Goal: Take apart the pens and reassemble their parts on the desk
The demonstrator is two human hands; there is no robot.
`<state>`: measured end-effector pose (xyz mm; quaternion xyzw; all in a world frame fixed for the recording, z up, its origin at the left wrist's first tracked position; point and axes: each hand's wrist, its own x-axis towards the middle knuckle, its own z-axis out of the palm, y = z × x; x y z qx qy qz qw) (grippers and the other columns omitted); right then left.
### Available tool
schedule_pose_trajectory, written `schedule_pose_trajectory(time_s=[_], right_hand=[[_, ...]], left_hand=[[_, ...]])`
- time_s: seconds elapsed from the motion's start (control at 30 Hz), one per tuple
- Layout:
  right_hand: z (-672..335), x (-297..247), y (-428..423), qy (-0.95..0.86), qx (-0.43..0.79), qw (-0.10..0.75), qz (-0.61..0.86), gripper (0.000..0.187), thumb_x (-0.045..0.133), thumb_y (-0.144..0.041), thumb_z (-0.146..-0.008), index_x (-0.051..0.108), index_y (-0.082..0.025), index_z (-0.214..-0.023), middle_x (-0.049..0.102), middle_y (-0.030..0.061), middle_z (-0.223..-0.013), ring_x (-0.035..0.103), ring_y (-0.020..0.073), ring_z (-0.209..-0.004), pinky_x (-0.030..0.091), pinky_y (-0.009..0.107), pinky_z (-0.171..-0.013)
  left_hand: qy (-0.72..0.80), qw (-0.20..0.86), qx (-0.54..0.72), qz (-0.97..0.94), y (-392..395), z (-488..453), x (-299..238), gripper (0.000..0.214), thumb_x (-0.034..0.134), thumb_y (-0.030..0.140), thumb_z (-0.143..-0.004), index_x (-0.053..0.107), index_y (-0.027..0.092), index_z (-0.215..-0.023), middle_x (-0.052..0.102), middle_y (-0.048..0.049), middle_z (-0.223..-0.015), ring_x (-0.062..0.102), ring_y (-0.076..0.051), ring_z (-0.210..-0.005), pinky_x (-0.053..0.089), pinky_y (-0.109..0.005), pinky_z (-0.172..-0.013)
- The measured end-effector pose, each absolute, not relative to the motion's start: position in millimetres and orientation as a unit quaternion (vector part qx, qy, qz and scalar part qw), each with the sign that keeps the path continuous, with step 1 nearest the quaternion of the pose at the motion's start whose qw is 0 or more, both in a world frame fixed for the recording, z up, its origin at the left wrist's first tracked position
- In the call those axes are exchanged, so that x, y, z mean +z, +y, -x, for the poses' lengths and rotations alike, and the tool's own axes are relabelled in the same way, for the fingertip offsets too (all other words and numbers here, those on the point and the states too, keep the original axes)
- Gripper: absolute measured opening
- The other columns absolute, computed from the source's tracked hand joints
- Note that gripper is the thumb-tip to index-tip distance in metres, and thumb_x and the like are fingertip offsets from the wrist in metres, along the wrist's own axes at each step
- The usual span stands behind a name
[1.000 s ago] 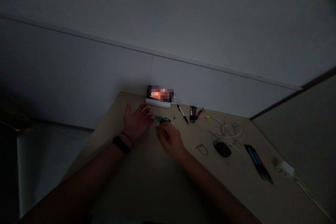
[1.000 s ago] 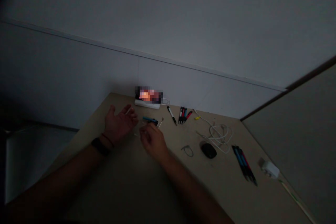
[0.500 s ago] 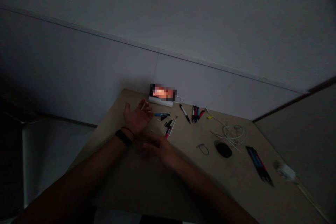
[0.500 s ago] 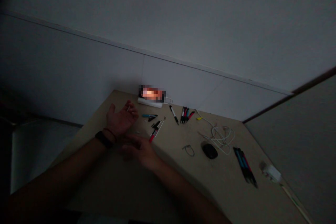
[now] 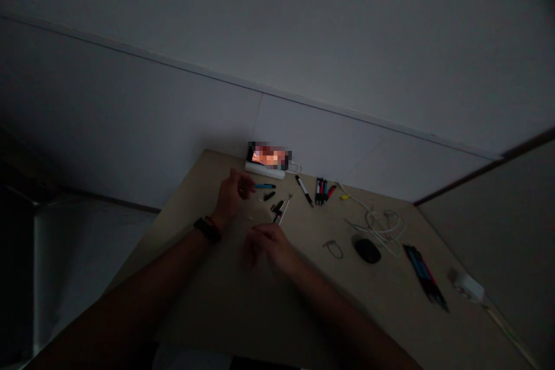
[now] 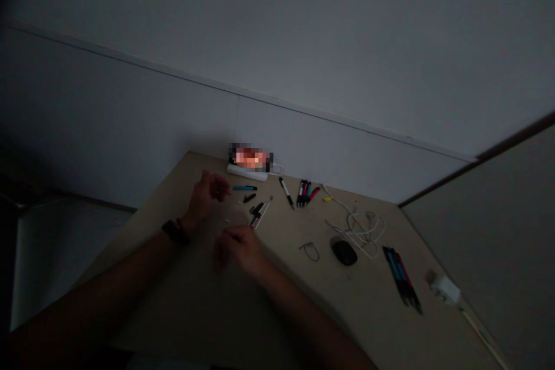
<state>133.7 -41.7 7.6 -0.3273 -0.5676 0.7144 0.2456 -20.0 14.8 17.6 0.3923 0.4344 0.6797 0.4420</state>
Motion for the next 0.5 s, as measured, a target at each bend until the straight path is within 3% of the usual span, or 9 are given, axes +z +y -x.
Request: schedule_pose_trajectory(time_s=[0.2,0.5], right_hand=[[-151,12,-19,-0.678,0.514,0.359,0.382,0.054,0.057,-0.063,-0.090,0.062,-0.021,-0.057,0.055,-0.0003,-0.044,0.050,0.0126,-0.038,0.038,0.024,-0.042],[-193,7,30,-0.722,0.163,0.446,0.503,0.043,0.051,-0.048,-0.095,0.060,-0.022,-0.063,0.059,0.0014,-0.062,0.055,0.0183,-0.062,0.046,0.030,-0.065]], left_hand=[[0.460,0.416,0.659,-0.425,6,12,17,0.067,0.045,0.075,-0.090,0.069,0.018,-0.066,0.064,-0.0060,-0.057,0.052,-0.014,-0.048,0.039,-0.026,-0.046],[0.470,0.418,0.656,-0.417,7,7,7,0.059,0.050,0.067,-0.093,0.069,0.018,-0.067,0.063,-0.0053,-0.058,0.050,-0.014,-0.048,0.036,-0.024,-0.045]])
